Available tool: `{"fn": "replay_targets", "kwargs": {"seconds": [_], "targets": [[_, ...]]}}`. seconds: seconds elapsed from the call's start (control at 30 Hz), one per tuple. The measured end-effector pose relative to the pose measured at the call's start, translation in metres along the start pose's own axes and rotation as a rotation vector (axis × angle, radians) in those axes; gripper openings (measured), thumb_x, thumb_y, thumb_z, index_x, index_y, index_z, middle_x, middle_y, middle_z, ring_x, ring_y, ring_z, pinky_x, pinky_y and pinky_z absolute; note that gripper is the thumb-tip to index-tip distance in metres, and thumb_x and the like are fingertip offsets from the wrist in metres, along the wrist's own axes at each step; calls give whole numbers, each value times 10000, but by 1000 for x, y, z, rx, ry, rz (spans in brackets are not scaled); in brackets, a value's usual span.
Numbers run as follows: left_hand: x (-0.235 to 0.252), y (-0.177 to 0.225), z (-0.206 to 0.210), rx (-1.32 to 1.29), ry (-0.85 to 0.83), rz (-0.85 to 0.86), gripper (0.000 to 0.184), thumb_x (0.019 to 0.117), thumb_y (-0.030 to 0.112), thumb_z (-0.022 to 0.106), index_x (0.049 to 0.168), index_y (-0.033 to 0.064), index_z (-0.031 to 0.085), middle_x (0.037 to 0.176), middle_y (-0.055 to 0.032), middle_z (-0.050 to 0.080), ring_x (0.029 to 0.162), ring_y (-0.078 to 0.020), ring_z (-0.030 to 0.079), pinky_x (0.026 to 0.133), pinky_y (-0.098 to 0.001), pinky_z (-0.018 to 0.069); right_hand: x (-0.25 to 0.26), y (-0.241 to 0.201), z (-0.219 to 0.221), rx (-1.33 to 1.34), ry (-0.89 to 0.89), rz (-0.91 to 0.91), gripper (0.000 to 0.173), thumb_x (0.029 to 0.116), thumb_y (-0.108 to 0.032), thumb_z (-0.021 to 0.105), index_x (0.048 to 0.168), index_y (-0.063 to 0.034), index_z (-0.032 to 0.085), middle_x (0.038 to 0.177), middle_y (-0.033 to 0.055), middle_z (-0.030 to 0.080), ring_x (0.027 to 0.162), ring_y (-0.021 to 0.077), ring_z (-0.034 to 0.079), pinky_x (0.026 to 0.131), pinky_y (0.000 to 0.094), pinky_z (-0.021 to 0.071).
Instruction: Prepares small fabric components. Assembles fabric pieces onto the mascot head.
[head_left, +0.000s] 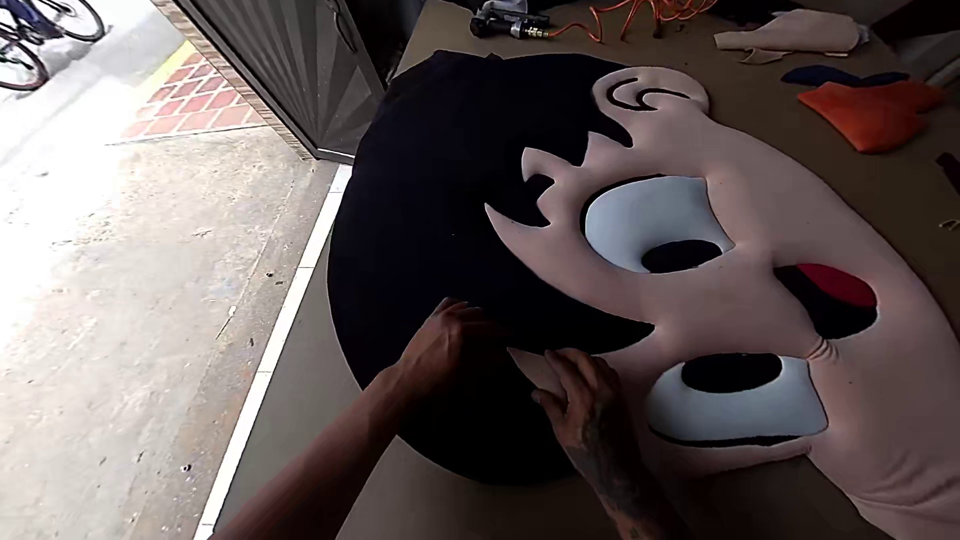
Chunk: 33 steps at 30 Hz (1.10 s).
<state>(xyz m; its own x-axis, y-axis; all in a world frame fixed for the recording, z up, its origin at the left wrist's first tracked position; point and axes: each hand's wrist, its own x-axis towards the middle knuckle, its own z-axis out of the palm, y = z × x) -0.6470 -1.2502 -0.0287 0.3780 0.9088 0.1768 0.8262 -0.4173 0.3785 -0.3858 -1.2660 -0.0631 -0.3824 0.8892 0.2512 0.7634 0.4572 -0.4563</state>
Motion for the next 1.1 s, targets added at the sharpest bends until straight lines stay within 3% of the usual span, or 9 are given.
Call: {"fn": "replay_targets", "kwargs": {"seconds": [0.07, 0.17, 0.2, 0.3, 0.4, 0.7, 1.1], "targets": [[8, -10, 11, -6, -30, 89, 188, 907, 490, 720, 1012, 349, 789, 940, 163, 713, 957, -21, 648, 968, -327, 499, -1, -8, 4, -16, 18, 29, 485, 846, -485, 768, 1223, -180, 762, 1198, 25, 715, 1057, 204, 673, 915, 383, 562], [18, -21, 16, -30, -41, 174, 167, 914, 484, 708, 968, 346, 785, 892, 151, 689, 917, -40, 634, 941, -336, 484, -10, -14, -9, -17, 50, 67, 586, 853, -552, 754, 1299, -174, 725, 1362, 50, 661, 1177, 210, 657, 995, 387, 555], [19, -25, 13, -45, -39, 190, 170, 919, 479, 702, 972, 340, 785, 880, 144, 685, 904, -47, 633, 930, -337, 486, -18, -14, -17, -27, 73, 81, 559, 864, -545, 745, 1288, -181, 733, 1353, 59, 667, 1179, 218, 657, 987, 394, 560], [17, -38, 2, -82, -26, 211, 183, 927, 468, 691, 995, 330, 790, 874, 136, 681, 909, -60, 636, 943, -352, 491, -42, -9, -32, -73, 159, 140, 377, 887, -491, 738, 1146, -222, 788, 1125, 25, 721, 1013, 168, 665, 854, 351, 561], [16, -46, -1, -92, 2, 226, 197, 925, 473, 682, 984, 326, 799, 868, 129, 691, 888, -73, 641, 891, -357, 495, -52, -12, -25, -70, 178, 208, 280, 897, -461, 731, 1068, -253, 808, 1009, -15, 712, 962, 125, 655, 843, 316, 555], [41, -39, 16, -68, -80, 348, 187, 923, 439, 674, 856, 311, 792, 792, 117, 653, 831, -87, 622, 905, -375, 477, -34, -12, 2, -186, 176, 202, 206, 909, -422, 709, 1023, -295, 825, 889, -50, 706, 843, 124, 634, 752, 326, 514], [48, -37, 21, -42, -135, 340, 189, 924, 437, 661, 837, 315, 777, 737, 115, 603, 755, -89, 575, 816, -373, 436, -34, -8, 7, -206, 232, 186, 176, 902, -368, 730, 1011, -275, 833, 853, -39, 703, 811, 126, 630, 726, 317, 505]]}}
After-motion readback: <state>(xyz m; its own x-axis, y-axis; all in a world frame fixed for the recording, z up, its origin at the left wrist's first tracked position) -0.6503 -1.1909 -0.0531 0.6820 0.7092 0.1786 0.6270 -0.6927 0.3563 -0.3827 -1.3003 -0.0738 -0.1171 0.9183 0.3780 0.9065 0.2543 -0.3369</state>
